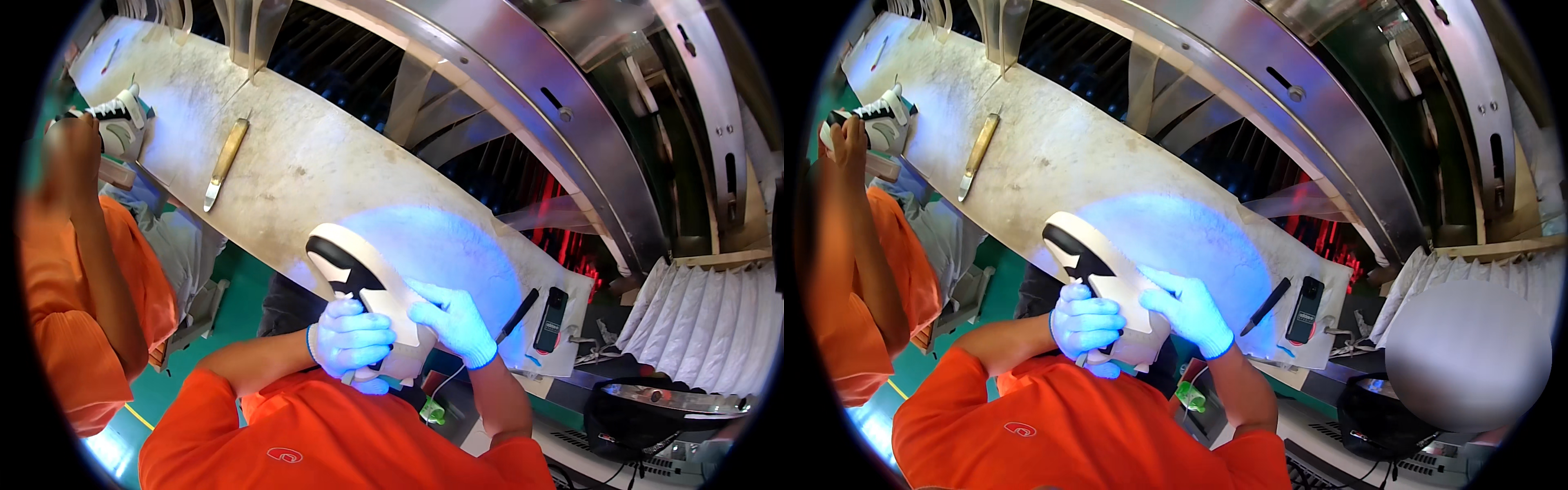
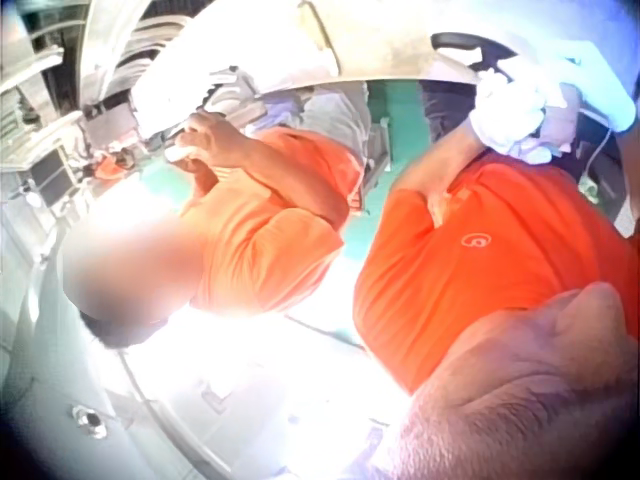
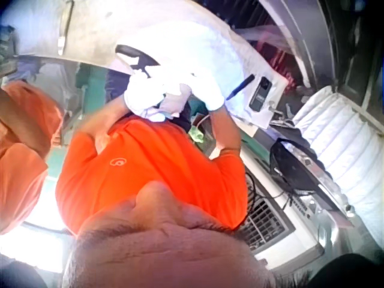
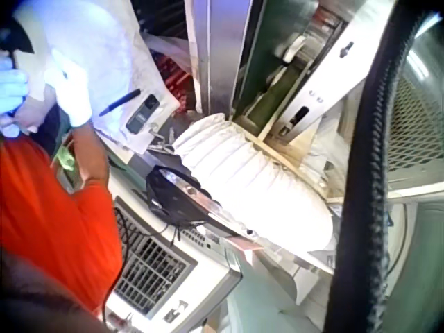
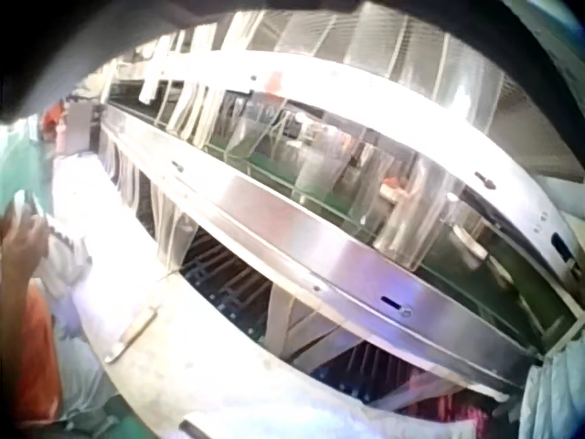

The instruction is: The person assembles a high-top sneaker by hand, using a black plastic tool to press the sole onto the upper. They repeatedly remove and reinsert the insole to check the fit and alignment of the sole. The person works at a station with a conveyor belt, handling the shoe and tools with gloved hands.

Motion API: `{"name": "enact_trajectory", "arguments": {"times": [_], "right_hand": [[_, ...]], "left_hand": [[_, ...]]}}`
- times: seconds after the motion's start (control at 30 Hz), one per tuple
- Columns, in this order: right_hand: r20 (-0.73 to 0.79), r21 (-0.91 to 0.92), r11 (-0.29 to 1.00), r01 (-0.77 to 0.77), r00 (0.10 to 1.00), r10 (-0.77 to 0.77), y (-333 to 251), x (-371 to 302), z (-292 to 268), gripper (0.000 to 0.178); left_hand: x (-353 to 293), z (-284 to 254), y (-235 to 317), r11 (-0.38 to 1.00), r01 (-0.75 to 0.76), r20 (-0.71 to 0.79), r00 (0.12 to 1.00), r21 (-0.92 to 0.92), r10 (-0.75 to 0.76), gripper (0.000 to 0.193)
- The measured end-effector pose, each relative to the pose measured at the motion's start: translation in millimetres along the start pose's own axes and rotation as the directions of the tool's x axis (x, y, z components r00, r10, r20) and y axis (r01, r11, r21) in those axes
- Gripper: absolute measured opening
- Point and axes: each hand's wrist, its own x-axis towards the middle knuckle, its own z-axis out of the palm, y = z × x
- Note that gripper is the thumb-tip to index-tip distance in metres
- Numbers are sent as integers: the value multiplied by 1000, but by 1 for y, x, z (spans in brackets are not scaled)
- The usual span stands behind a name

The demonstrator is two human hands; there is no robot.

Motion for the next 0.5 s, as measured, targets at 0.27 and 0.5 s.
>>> {"name": "enact_trajectory", "arguments": {"times": [0.27,0.5], "right_hand": [[85,-107,991,-83,992,92,-44,21,0,40],[126,-283,959,29,992,7,-58,44,-4,32]], "left_hand": [[3,7,-3,999,51,-7,999,-4,-51,56],[28,10,-2,992,114,-64,991,-47,-117,44]]}}
